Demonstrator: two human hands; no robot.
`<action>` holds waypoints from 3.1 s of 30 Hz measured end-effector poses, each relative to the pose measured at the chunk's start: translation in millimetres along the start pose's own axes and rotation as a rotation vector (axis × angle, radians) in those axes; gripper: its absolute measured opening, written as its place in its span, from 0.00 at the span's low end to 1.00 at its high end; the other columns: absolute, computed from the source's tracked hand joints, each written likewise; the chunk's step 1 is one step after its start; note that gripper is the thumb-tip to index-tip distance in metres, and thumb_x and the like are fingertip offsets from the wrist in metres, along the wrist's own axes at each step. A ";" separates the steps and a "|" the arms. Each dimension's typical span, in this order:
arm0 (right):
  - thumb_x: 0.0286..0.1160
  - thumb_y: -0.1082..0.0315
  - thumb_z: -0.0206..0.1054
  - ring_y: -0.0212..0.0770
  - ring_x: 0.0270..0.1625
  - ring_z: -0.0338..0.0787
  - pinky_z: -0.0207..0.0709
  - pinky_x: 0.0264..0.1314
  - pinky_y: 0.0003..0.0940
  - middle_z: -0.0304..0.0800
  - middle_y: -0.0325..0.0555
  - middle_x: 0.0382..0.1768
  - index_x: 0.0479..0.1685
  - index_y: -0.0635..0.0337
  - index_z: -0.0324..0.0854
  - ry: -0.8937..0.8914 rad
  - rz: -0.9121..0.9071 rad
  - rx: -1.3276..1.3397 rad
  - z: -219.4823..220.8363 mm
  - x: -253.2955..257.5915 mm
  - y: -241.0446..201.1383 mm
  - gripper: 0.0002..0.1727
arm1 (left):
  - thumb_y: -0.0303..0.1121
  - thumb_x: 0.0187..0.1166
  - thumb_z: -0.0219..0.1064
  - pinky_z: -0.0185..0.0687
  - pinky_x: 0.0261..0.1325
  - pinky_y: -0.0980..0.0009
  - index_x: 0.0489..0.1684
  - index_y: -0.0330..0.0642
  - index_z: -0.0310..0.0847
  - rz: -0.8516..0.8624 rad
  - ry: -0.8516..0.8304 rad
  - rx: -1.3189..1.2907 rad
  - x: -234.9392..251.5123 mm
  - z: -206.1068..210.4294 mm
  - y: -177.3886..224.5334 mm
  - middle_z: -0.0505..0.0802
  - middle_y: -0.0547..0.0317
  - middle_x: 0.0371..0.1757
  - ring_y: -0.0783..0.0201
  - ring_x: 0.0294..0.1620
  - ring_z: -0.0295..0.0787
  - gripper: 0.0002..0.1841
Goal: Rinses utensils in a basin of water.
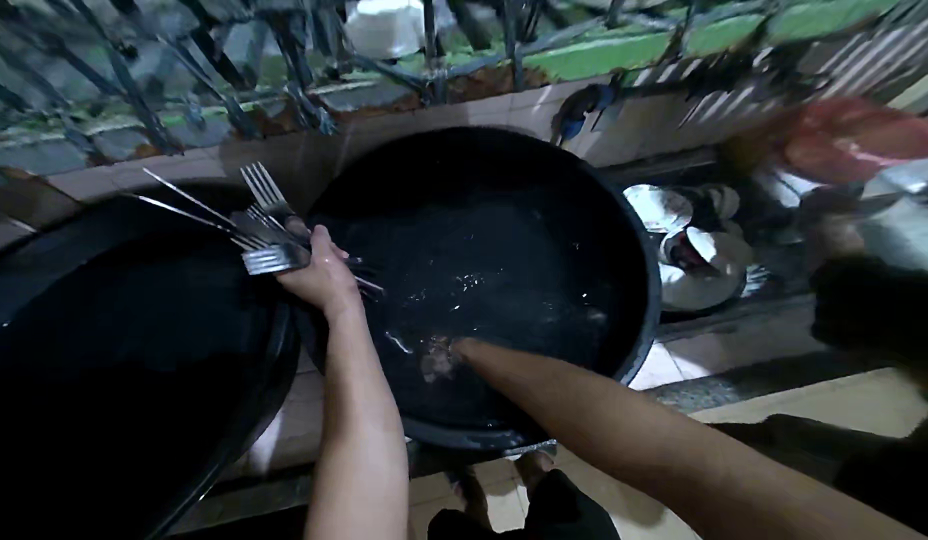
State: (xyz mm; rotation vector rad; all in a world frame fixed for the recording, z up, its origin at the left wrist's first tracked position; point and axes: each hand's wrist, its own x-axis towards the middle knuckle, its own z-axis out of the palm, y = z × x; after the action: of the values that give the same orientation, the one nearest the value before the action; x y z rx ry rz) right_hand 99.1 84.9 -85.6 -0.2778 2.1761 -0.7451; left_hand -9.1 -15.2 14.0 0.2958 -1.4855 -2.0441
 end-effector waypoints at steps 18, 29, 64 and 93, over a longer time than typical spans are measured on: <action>0.89 0.61 0.59 0.35 0.30 0.81 0.77 0.33 0.34 0.88 0.46 0.39 0.62 0.61 0.84 0.293 0.102 0.589 -57.2 -33.6 38.2 0.16 | 0.18 0.75 0.71 0.88 0.24 0.72 0.58 0.34 0.71 0.158 0.133 -0.155 2.8 -7.6 7.3 0.84 0.60 0.32 0.70 0.19 0.82 0.17; 0.90 0.56 0.59 0.26 0.14 0.69 0.67 0.14 0.22 0.80 0.35 0.24 0.55 0.61 0.84 0.705 -0.079 1.274 -90.2 -75.6 58.0 0.17 | 0.20 0.72 0.73 0.85 0.25 0.69 0.58 0.31 0.82 -0.146 -0.805 0.297 -38.8 14.0 -15.7 0.94 0.51 0.42 0.66 0.20 0.83 0.17; 0.83 0.60 0.69 0.34 0.25 0.83 0.82 0.30 0.32 0.87 0.45 0.31 0.56 0.64 0.82 0.962 -0.135 1.215 -93.8 -48.6 57.5 0.16 | 0.29 0.73 0.76 0.85 0.30 0.68 0.48 0.32 0.82 -0.732 -0.907 0.482 -65.8 36.8 -51.5 0.89 0.52 0.27 0.63 0.23 0.85 0.13; 0.90 0.65 0.58 0.34 0.23 0.81 0.80 0.25 0.30 0.83 0.44 0.35 0.82 0.54 0.56 1.387 -0.175 1.743 -126.4 -77.3 116.2 0.26 | 0.36 0.82 0.71 0.84 0.31 0.73 0.58 0.36 0.78 -0.894 -1.145 0.660 -49.5 24.2 -58.3 0.88 0.57 0.31 0.68 0.25 0.85 0.15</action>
State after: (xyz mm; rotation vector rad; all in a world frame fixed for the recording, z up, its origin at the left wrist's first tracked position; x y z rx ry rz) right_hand 59.8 263.9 -42.6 1.2660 1.4538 -3.0919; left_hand -0.6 44.3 -39.1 -0.0263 -3.2029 -2.4176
